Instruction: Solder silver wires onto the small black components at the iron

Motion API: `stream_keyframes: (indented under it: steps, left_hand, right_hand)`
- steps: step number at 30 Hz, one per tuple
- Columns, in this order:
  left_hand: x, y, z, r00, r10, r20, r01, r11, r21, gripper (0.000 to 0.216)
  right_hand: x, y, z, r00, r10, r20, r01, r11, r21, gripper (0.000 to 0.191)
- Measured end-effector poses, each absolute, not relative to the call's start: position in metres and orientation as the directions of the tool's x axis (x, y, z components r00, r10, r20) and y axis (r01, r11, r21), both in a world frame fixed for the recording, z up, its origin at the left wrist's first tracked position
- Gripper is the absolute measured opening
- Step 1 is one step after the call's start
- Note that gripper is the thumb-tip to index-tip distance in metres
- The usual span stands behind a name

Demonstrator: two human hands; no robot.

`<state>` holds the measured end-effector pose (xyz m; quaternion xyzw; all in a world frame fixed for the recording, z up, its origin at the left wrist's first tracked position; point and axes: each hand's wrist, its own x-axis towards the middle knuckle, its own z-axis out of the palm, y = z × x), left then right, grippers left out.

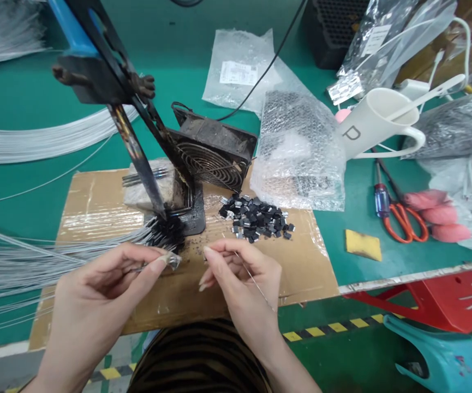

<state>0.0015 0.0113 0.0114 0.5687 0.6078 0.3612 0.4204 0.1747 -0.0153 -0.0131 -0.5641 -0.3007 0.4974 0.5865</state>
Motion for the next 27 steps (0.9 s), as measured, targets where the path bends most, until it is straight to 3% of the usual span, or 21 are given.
stream_keyframes:
  steps: [4,13,27]
  left_hand:
    - [0.0,0.012,0.014,0.049,0.989,-0.14,0.355,0.114,0.928,0.006]
    - [0.0,0.015,0.016,0.098,0.979,-0.178,0.308,0.14,0.941,0.009]
    - [0.006,0.014,0.02,0.017,0.97,-0.243,0.232,0.233,0.945,0.01]
  right_hand:
    - [0.167,-0.012,-0.009,0.216,0.934,-0.284,-0.333,-0.203,-0.921,0.006]
    - [0.157,-0.007,-0.012,0.149,0.937,-0.315,-0.437,-0.223,-0.871,0.01]
    - [0.153,-0.005,-0.012,0.137,0.927,-0.348,-0.443,-0.257,-0.859,0.014]
